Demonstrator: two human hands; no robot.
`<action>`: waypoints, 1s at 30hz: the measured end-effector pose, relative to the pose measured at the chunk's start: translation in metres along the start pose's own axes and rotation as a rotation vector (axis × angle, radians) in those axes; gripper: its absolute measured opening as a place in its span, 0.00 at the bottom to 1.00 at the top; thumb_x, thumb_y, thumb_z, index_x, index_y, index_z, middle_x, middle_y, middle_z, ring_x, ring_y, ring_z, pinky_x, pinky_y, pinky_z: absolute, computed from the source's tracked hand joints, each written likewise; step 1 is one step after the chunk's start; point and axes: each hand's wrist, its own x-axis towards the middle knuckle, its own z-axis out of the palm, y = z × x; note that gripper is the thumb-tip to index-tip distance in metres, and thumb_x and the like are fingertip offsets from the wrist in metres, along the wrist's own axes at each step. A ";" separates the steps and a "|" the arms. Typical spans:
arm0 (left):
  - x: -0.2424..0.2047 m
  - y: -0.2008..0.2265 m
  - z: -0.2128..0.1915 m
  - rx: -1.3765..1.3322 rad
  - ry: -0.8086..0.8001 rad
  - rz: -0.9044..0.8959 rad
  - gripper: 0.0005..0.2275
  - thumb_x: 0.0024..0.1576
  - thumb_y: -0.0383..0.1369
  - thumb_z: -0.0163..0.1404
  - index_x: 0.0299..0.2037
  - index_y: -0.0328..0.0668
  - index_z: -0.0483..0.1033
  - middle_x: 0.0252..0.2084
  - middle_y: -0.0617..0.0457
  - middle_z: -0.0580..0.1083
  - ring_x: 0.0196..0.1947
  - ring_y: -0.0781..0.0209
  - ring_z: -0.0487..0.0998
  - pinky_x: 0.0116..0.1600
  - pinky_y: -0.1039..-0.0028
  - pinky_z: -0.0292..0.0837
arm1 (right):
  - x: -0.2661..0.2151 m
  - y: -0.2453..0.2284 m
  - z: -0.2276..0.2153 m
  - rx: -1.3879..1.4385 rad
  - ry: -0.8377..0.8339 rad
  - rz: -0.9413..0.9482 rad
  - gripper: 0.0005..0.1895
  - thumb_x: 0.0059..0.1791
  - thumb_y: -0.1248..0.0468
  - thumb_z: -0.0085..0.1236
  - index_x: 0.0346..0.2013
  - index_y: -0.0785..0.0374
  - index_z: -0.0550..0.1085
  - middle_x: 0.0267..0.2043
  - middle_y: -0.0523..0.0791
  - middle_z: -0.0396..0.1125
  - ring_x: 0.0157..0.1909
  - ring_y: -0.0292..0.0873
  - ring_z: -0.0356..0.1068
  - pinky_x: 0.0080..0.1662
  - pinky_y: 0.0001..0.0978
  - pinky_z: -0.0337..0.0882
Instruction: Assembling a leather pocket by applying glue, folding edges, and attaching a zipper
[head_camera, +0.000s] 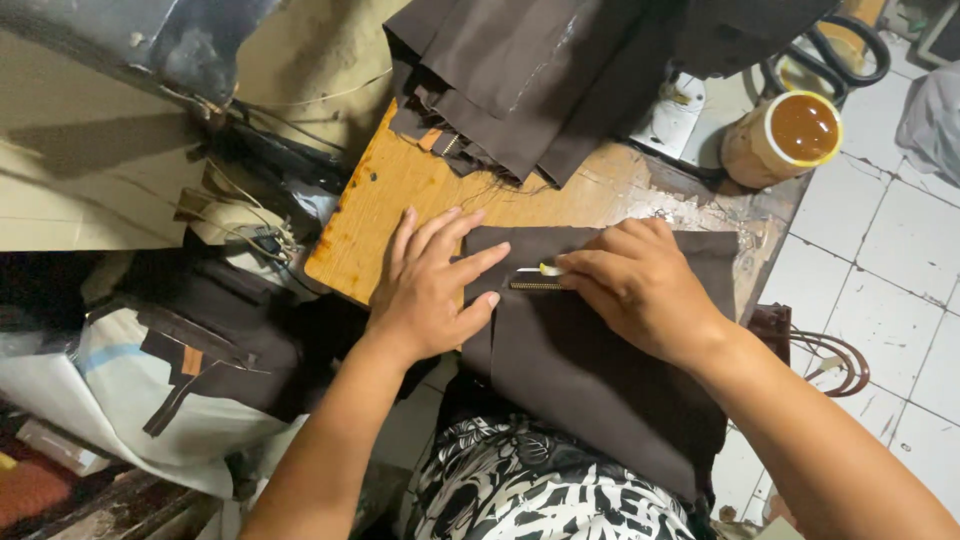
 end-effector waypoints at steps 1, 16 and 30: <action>0.000 0.001 0.000 -0.001 -0.001 -0.007 0.23 0.51 0.46 0.57 0.59 0.63 0.78 0.66 0.48 0.68 0.70 0.43 0.64 0.74 0.41 0.41 | 0.004 -0.001 0.005 0.004 -0.005 -0.001 0.07 0.48 0.65 0.67 0.39 0.58 0.79 0.35 0.43 0.71 0.41 0.47 0.71 0.48 0.38 0.65; 0.003 0.003 0.000 0.027 -0.036 -0.014 0.25 0.46 0.43 0.56 0.58 0.58 0.78 0.66 0.48 0.69 0.69 0.42 0.65 0.73 0.38 0.44 | 0.016 0.004 0.032 -0.139 -0.056 -0.090 0.05 0.45 0.60 0.66 0.32 0.55 0.78 0.30 0.41 0.65 0.36 0.45 0.67 0.43 0.39 0.62; 0.003 0.003 0.002 0.052 -0.024 0.005 0.27 0.44 0.43 0.56 0.58 0.59 0.78 0.65 0.48 0.70 0.68 0.42 0.66 0.72 0.37 0.45 | 0.027 -0.004 0.039 -0.089 -0.044 -0.129 0.06 0.42 0.63 0.67 0.30 0.58 0.77 0.29 0.42 0.65 0.36 0.46 0.67 0.43 0.39 0.60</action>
